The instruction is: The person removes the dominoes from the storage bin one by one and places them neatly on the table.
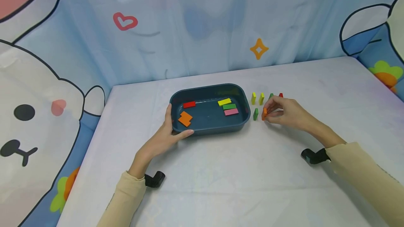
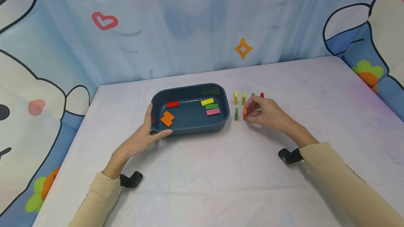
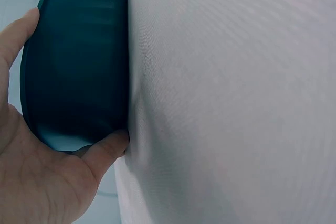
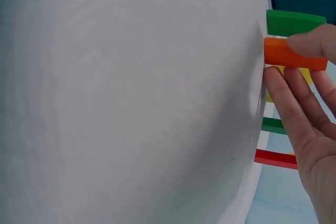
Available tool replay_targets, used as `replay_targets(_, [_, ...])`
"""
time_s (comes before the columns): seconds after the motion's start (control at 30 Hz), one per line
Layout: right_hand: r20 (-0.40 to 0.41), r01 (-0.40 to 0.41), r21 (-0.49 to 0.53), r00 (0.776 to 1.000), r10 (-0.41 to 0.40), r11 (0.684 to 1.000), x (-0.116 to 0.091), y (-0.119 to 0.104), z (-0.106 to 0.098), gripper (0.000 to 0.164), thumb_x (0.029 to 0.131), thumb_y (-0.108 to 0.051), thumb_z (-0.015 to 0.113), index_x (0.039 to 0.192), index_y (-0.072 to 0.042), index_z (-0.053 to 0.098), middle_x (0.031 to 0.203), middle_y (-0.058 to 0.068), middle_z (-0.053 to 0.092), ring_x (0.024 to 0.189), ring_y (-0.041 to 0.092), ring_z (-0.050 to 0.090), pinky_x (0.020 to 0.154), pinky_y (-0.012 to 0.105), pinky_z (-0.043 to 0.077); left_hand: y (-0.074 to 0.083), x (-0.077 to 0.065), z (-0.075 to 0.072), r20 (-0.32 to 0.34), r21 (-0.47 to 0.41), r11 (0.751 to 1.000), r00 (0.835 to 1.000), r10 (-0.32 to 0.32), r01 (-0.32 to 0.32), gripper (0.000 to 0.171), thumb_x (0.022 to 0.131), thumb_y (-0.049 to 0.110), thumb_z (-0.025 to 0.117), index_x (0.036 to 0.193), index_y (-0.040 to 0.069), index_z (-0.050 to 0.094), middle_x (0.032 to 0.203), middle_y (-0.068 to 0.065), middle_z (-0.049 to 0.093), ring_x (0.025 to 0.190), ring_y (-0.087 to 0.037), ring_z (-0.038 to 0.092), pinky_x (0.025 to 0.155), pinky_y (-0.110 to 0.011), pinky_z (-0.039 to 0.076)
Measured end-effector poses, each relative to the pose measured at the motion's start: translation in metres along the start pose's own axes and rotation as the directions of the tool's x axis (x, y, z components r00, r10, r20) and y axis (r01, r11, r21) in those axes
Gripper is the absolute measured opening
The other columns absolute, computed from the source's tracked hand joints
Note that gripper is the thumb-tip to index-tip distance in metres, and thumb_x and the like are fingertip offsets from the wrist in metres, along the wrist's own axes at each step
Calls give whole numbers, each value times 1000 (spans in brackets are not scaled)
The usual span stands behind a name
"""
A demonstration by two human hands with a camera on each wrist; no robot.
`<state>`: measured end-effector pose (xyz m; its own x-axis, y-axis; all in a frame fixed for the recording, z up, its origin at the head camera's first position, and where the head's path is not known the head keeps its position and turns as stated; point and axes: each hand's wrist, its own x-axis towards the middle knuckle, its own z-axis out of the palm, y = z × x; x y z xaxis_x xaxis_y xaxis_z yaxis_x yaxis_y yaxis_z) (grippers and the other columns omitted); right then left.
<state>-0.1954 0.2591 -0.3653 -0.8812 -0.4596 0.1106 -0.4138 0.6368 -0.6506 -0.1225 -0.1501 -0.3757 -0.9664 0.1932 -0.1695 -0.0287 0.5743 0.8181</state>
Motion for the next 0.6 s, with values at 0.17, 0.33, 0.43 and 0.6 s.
replay_targets(0.17, [-24,15,14,1000,-14,1000,-1,2,2,37,75,7,77,106,1,58,98,13,64,87,8,62,75,12,54,1,0,0,3,4,1000,1000,4,-4,120,78,69,67,147,42,-28,165,1,-9,153,-24,5,120,-57,16])
replay_targets(0.33, [-40,35,37,999,-33,999,-8,2,1,45,77,7,76,114,4,52,100,16,64,86,11,66,74,13,54,2,-1,-1,3,12,1000,1000,-1,1,120,79,68,66,148,40,-28,165,-1,-8,153,-25,5,119,-58,16])
replay_targets(0.43, [-33,17,24,999,-16,1000,-15,1,-3,50,78,5,76,119,4,48,100,16,65,87,14,67,74,15,55,3,-2,-2,6,13,1000,1000,-4,3,120,79,68,66,147,41,-29,165,-2,-8,153,-26,5,119,-58,16])
replay_targets(0.6, [-17,-22,-22,1000,22,1000,-30,-1,-13,53,78,1,78,122,1,48,100,13,65,85,10,67,74,17,56,2,-1,-1,13,9,1000,1000,13,-13,120,80,67,66,148,39,-29,165,-2,-8,153,-25,4,120,-58,15])
